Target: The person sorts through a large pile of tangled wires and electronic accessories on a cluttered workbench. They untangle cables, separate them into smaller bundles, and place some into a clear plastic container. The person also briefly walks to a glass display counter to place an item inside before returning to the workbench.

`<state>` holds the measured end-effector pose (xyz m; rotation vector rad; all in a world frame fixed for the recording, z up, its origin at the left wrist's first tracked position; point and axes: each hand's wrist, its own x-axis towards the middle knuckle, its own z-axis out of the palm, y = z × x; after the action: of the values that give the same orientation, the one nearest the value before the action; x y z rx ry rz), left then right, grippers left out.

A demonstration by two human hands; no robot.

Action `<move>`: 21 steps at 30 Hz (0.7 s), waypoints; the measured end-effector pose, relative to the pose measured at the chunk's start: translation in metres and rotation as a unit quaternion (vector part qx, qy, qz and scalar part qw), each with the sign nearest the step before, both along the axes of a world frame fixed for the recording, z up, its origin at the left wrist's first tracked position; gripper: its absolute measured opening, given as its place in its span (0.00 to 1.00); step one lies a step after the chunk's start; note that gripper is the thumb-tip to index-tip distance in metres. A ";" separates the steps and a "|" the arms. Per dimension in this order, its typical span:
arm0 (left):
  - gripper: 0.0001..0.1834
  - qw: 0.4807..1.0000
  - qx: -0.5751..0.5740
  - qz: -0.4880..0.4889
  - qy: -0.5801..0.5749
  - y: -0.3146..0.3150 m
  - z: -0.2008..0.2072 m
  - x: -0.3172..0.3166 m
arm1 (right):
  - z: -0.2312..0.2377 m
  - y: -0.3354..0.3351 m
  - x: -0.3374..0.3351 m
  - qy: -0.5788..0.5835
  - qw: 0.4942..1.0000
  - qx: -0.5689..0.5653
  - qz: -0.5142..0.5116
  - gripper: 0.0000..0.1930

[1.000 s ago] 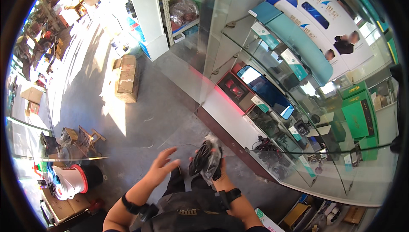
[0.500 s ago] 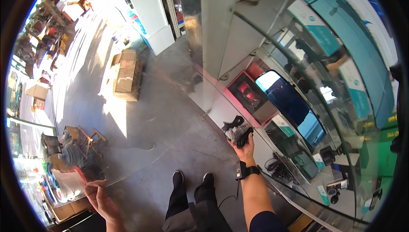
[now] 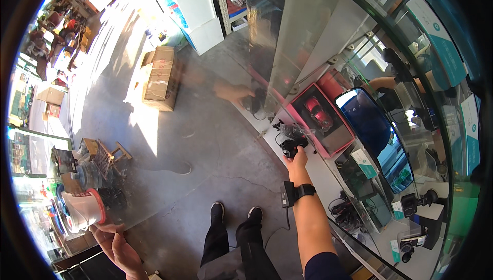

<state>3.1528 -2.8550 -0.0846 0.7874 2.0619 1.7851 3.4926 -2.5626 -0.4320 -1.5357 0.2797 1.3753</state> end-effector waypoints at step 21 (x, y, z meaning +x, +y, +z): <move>0.14 0.999 0.004 -0.021 0.032 -0.015 -0.008 0.004 | -0.014 0.020 -0.002 -0.053 0.990 0.022 0.125 0.19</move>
<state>3.1572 -2.8696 -0.0922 0.8956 2.0639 1.7681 3.4907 -2.5422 -0.4462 -1.6434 -0.0109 1.4756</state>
